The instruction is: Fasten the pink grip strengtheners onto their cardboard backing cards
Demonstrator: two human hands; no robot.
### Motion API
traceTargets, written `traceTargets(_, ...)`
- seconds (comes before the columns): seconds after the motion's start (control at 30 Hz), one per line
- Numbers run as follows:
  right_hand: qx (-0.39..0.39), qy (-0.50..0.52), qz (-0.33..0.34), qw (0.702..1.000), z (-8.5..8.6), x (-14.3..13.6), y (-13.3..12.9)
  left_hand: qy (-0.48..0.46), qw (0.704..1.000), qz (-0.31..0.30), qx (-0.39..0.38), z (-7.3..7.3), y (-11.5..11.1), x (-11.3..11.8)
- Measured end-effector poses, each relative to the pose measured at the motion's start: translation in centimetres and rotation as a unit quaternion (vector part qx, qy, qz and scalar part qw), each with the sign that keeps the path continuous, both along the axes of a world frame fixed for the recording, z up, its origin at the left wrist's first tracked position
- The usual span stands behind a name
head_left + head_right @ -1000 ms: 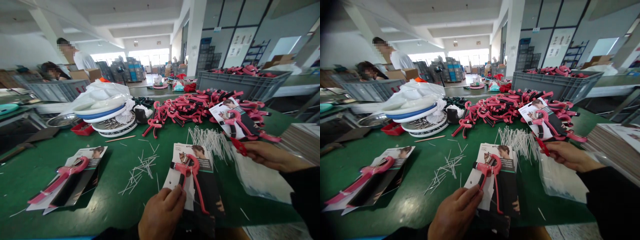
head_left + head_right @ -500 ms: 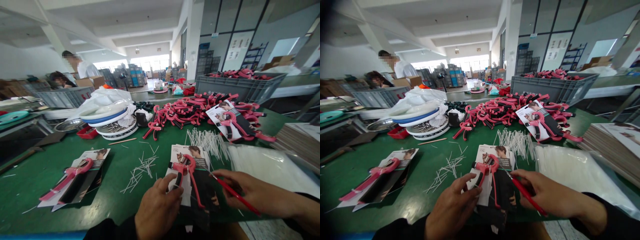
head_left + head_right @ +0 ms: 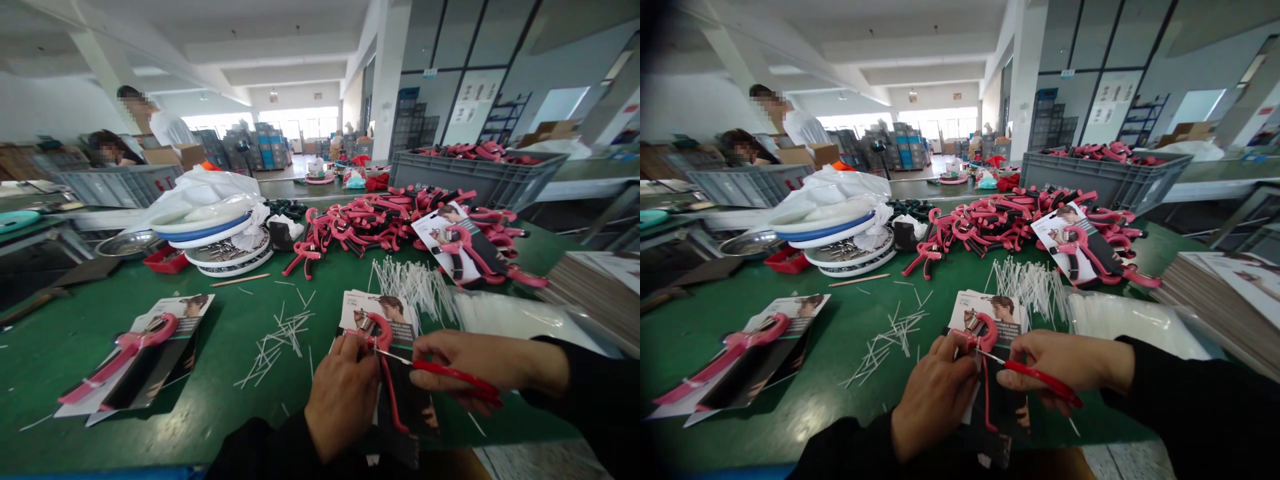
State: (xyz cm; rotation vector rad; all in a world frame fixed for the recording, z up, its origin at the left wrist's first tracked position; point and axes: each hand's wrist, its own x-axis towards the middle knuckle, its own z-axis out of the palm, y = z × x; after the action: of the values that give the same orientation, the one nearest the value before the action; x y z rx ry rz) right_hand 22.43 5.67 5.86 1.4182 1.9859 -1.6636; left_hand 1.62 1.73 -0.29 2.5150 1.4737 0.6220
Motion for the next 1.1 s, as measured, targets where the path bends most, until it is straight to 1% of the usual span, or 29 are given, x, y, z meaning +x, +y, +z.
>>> traceTargets(0.1, -0.004, -0.010, 0.004, 1.000, 0.2, -0.1, 0.1, -0.023, 0.999, -0.019, 0.013, -0.5, 0.0, -0.3)
traceTargets(0.2, 0.001, -0.027, 0.025, 0.999, 1.0, -0.4, 0.2, -0.065, 0.997, -0.019, 0.033, -1.4, -0.1, -0.4)
traceTargets(0.3, 0.006, -0.055, 0.046, 0.997, 1.8, -1.0, 0.3, -0.106, 0.994, -0.028, 0.031, -2.1, -0.1, -0.6)
traceTargets(0.37, 0.012, -0.076, 0.061, 0.995, 2.2, -1.5, 0.4, -0.122, 0.991, -0.043, 0.024, -2.3, 0.0, -0.7)
traceTargets(0.5, 0.030, -0.092, 0.071, 0.993, 2.3, -2.1, 0.5, -0.128, 0.990, -0.058, 0.022, -2.3, 0.2, -0.9)
traceTargets(0.6, 0.072, -0.060, 0.064, 0.994, 2.0, -1.9, 0.6, -0.127, 0.990, -0.057, 0.023, -2.2, 0.2, -0.9)
traceTargets(0.7, 0.094, -0.038, 0.071, 0.992, 1.7, -1.6, 0.9, -0.132, 0.990, -0.043, 0.020, -2.1, 0.2, -0.8)
traceTargets(0.87, 0.087, -0.050, 0.083, 0.991, 1.8, -1.6, 1.3, -0.152, 0.988, -0.032, 0.016, -2.0, 0.2, -0.7)
traceTargets(1.1, 0.076, 0.004, 0.077, 0.994, 1.7, -1.5, 0.8, -0.173, 0.985, -0.016, 0.007, -1.8, 0.1, -0.6)
